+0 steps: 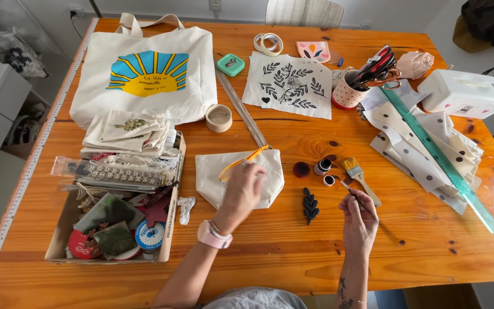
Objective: Applying paint to a manual stamp and pressing it onto a canvas pouch to create a leaf design.
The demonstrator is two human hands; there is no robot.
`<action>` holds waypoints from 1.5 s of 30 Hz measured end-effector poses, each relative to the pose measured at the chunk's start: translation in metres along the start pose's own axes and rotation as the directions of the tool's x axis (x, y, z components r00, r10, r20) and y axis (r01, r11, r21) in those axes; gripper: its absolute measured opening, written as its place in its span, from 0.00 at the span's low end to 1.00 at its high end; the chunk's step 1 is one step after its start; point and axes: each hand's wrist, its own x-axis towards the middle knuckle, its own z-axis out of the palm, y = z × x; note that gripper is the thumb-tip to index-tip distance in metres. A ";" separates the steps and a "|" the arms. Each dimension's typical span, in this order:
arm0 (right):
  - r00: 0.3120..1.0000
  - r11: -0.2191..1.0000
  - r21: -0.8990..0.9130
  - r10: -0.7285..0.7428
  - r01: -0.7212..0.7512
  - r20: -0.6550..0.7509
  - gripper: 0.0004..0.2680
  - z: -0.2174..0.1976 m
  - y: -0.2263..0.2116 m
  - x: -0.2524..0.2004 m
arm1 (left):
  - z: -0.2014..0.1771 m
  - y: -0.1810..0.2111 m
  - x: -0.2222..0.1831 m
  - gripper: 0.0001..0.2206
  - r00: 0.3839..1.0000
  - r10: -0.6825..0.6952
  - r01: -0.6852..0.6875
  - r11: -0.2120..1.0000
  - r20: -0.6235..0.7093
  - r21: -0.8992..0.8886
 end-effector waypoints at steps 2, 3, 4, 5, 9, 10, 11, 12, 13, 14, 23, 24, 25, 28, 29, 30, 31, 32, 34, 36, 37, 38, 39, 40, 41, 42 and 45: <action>0.997 0.965 -0.261 -0.047 0.031 -0.055 0.06 0.021 -0.015 -0.007 | 0.038 0.013 -0.015 0.13 0.997 0.075 -0.071 0.992 0.029 -0.104; 0.990 0.863 -0.504 -0.104 0.042 -0.096 0.08 0.031 -0.023 -0.010 | 0.058 0.020 -0.022 0.23 0.987 0.151 -0.138 0.969 0.050 -0.207; 0.989 0.862 -0.505 -0.108 0.044 -0.098 0.08 0.029 -0.018 -0.005 | 0.075 0.025 -0.028 0.23 0.987 0.154 -0.140 0.968 0.050 -0.210; 0.971 0.761 -0.628 -0.237 0.162 -0.037 0.06 0.027 -0.013 0.001 | 0.092 0.031 -0.034 0.39 0.968 0.059 -0.014 0.983 0.244 -0.182; 0.903 0.552 -0.753 -0.411 0.357 0.126 0.02 0.039 -0.024 0.021 | 0.113 0.048 -0.035 0.61 0.853 -0.068 0.153 0.980 0.517 -0.124; 0.901 0.551 -0.754 -0.416 0.358 0.124 0.02 0.040 -0.026 0.025 | 0.114 0.049 -0.031 0.61 0.854 -0.063 0.148 0.981 0.517 -0.125; 0.898 0.561 -0.742 -0.422 0.367 0.125 0.02 0.041 -0.028 0.030 | 0.114 0.049 -0.026 0.62 0.842 -0.072 0.165 0.978 0.535 -0.128; 0.896 0.572 -0.729 -0.424 0.375 0.128 0.02 0.043 -0.030 0.033 | 0.114 0.050 -0.022 0.64 0.829 -0.084 0.185 0.974 0.553 -0.129; 0.896 0.572 -0.729 -0.426 0.376 0.128 0.02 0.044 -0.033 0.034 | 0.117 0.048 -0.021 0.64 0.830 -0.084 0.184 0.974 0.552 -0.129; 0.897 0.571 -0.732 -0.424 0.372 0.125 0.02 0.046 -0.036 0.035 | 0.120 0.045 -0.021 0.64 0.830 -0.079 0.184 0.973 0.552 -0.137; 0.890 0.550 -0.751 -0.441 0.367 0.112 0.02 0.044 -0.025 0.045 | 0.126 0.040 -0.023 0.64 0.832 -0.097 0.236 0.953 0.547 -0.190; 0.887 0.541 -0.756 -0.449 0.369 0.112 0.02 0.044 -0.024 0.047 | 0.125 0.040 -0.022 0.64 0.837 -0.097 0.238 0.951 0.539 -0.198; 0.886 0.540 -0.756 -0.450 0.370 0.112 0.02 0.042 -0.024 0.045 | 0.124 0.041 -0.022 0.64 0.837 -0.095 0.236 0.951 0.539 -0.198; 0.880 0.517 -0.774 -0.462 0.365 0.107 0.03 0.036 -0.022 0.041 | 0.122 0.041 -0.024 0.64 0.843 -0.115 0.255 0.945 0.525 -0.203; 0.876 0.486 -0.796 -0.469 0.360 0.110 0.04 0.033 -0.020 0.040 | 0.123 0.038 -0.025 0.63 0.845 -0.100 0.250 0.942 0.525 -0.223; 0.873 0.455 -0.817 -0.475 0.354 0.114 0.04 0.029 -0.018 0.039 | 0.124 0.036 -0.026 0.63 0.847 -0.085 0.245 0.938 0.525 -0.244; 0.873 0.454 -0.818 -0.474 0.353 0.113 0.04 0.025 -0.015 0.037 | 0.122 0.037 -0.025 0.63 0.847 -0.085 0.246 0.938 0.525 -0.244; 0.890 0.470 -0.818 -0.445 0.331 0.105 0.04 0.021 -0.012 0.035 | 0.120 0.037 -0.024 0.62 0.836 -0.098 0.274 0.927 0.540 -0.256; 0.905 0.484 -0.819 -0.414 0.307 0.095 0.05 0.018 -0.008 0.029 | 0.116 0.038 -0.023 0.61 0.824 -0.109 0.301 0.915 0.556 -0.267; 0.925 0.530 -0.800 -0.372 0.281 0.079 0.06 0.020 -0.005 0.022 | 0.114 0.039 -0.023 0.59 0.826 -0.109 0.319 0.900 0.554 -0.298; 0.925 0.529 -0.801 -0.372 0.280 0.077 0.06 0.021 -0.006 0.024 | 0.113 0.040 -0.021 0.59 0.825 -0.108 0.318 0.900 0.555 -0.298; 0.915 0.521 -0.800 -0.395 0.297 0.082 0.06 0.022 -0.006 0.025 | 0.113 0.041 -0.019 0.59 0.811 -0.134 0.341 0.899 0.569 -0.276; 0.904 0.513 -0.799 -0.418 0.314 0.087 0.05 0.023 -0.007 0.027 | 0.112 0.043 -0.018 0.59 0.797 -0.160 0.364 0.897 0.582 -0.252; 0.905 0.513 -0.799 -0.418 0.312 0.085 0.05 0.027 -0.011 0.031 | 0.113 0.042 -0.018 0.59 0.796 -0.159 0.364 0.897 0.584 -0.252; 0.894 0.506 -0.794 -0.438 0.336 0.099 0.05 0.032 -0.015 0.035 | 0.113 0.041 -0.018 0.59 0.796 -0.158 0.362 0.898 0.584 -0.250; 0.881 0.497 -0.789 -0.458 0.361 0.114 0.05 0.037 -0.019 0.039 | 0.113 0.040 -0.017 0.58 0.796 -0.157 0.359 0.900 0.584 -0.249; 0.864 0.469 -0.793 -0.483 0.389 0.139 0.07 0.041 -0.021 0.055 | 0.111 0.039 -0.020 0.57 0.813 -0.130 0.334 0.903 0.568 -0.271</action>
